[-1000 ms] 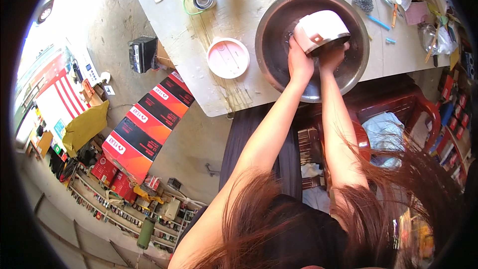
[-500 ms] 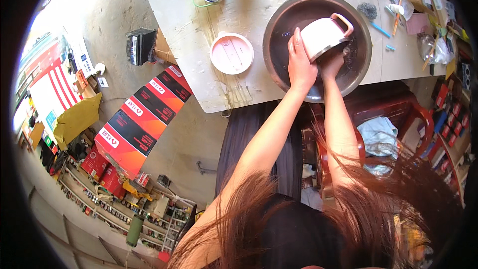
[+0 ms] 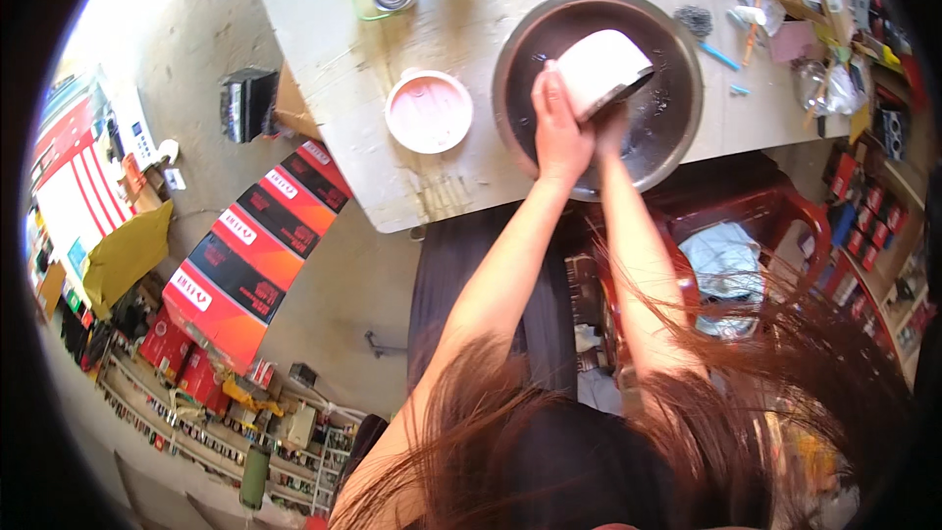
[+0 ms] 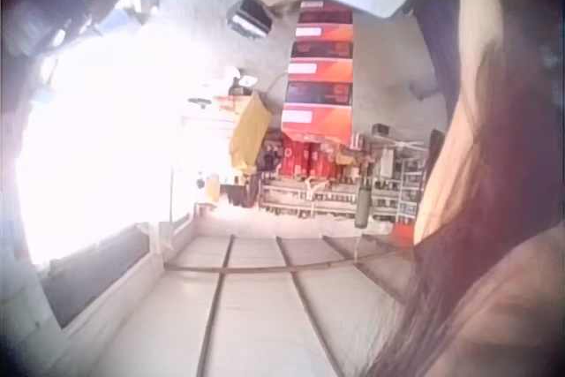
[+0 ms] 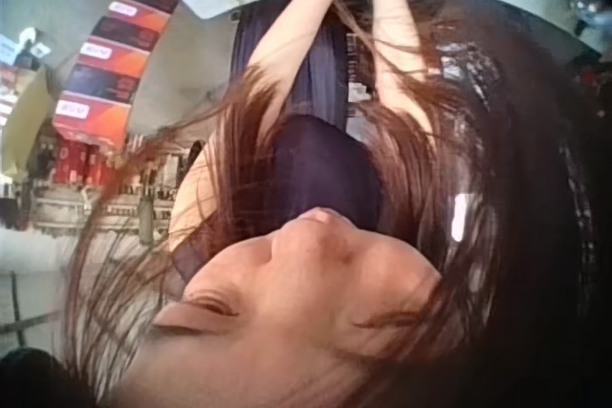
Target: The person fills a metal basin with water from an outdoor tap and carries it inside. They then wash several items by hand in the basin, including a small white container, a green-rimmed cup, a white thermos, a pink lid, and a pink mug, rinsing each before placing them on the table.
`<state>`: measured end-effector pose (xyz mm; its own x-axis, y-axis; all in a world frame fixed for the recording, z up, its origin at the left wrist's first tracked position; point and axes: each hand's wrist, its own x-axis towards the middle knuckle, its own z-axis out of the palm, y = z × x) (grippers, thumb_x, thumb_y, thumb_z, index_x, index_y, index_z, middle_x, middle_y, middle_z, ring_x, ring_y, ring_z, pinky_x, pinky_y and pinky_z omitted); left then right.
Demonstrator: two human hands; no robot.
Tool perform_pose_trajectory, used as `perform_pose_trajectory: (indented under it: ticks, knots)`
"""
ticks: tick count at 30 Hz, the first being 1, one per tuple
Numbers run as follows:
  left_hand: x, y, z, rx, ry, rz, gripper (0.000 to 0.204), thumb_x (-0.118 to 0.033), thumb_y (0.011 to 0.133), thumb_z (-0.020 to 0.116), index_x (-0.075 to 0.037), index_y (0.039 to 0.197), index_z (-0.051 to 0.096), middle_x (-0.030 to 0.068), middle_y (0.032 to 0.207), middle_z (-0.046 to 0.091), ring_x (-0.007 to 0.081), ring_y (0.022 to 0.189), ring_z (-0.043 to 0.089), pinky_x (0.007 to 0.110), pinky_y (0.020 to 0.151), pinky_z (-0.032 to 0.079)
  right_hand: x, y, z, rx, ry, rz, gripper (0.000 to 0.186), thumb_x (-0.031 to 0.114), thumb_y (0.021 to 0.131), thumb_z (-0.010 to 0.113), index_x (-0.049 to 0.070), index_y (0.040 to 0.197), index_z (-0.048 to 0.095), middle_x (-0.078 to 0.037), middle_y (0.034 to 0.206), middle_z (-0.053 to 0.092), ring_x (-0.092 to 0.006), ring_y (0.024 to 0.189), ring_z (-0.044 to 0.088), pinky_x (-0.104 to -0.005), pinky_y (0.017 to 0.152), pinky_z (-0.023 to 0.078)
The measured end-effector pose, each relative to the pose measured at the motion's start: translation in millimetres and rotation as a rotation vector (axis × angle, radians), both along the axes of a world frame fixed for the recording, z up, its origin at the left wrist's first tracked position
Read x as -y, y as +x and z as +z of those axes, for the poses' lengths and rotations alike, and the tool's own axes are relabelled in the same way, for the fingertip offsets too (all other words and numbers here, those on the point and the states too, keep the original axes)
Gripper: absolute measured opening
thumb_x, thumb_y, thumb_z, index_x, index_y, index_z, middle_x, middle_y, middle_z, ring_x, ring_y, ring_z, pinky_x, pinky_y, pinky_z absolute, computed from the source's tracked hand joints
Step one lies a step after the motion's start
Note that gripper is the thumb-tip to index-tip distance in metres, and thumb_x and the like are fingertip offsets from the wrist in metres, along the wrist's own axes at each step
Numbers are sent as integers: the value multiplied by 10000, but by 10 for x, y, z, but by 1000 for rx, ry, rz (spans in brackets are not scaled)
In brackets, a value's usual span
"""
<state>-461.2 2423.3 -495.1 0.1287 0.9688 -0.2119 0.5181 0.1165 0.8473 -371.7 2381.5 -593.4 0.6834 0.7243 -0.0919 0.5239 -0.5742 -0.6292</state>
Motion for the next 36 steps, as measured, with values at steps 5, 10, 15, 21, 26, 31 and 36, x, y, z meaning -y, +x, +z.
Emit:
perform_pose_trajectory:
  ticks: [5, 10, 15, 21, 26, 31, 36]
  knots:
    - [2, 51, 54, 146, -62, 45, 902, 105, 734, 525, -57, 1498, 73, 291, 1379, 319, 451, 1263, 379, 450, 1057, 333, 21, 62, -24, -215, -120, -83, 558, 345, 827, 633, -122, 1112, 521, -326, 1045, 612, -430, 985, 615, -467, 802, 496]
    - [-181, 114, 335, 83, -223, 36, 887, 64, 752, 501, -82, 1503, 52, 317, 1353, 343, 457, 1179, 478, 461, 1005, 398, -203, 212, 625, -78, -604, -179, 547, 434, 963, 436, -82, 1134, 500, -325, 940, 641, -477, 904, 624, -518, 819, 478]
    - [-317, -45, 155, 232, -641, 107, 700, -113, 791, 544, -21, 1437, 291, 258, 1165, 590, 308, 846, 688, 374, 700, 595, 85, 522, 1110, 144, -290, -23, 653, 489, 853, 651, -16, 1227, 475, -201, 1097, 604, -356, 949, 629, -444, 824, 503]
    - [-161, -189, -69, 451, -1027, 66, 487, -203, 867, 502, -31, 1317, 432, 183, 1125, 599, 235, 780, 686, 344, 596, 592, 14, 814, 1451, -691, -175, -67, 565, 252, 796, 753, 35, 1273, 541, -137, 1043, 670, -205, 906, 668, -320, 829, 524]
    - [-70, -74, 446, -80, 278, -214, 505, -179, 790, 666, -14, 1248, 531, 183, 1154, 569, 338, 1091, 543, 455, 1015, 379, -3, 937, 1541, -257, -315, 67, 499, 245, 736, 729, 82, 1200, 644, -137, 1042, 701, -212, 948, 681, -329, 846, 512]
    - [-124, -129, 346, -162, 40, -947, 517, -488, 892, 522, -1, 1033, 622, 184, 924, 663, 316, 983, 624, 411, 1013, 394, -145, 955, 1711, -167, -352, 199, 528, 269, 720, 707, 109, 1219, 641, -137, 1051, 699, -234, 956, 684, -332, 857, 509]
    - [-153, 110, 289, -251, 107, -793, 768, -590, 920, 398, 80, 1294, 447, 297, 1317, 459, 385, 1269, 427, 443, 1103, 288, -104, 1187, 1609, -254, -292, 274, 519, 130, 723, 695, 20, 1225, 619, -136, 1050, 705, -148, 866, 674, -276, 782, 520]
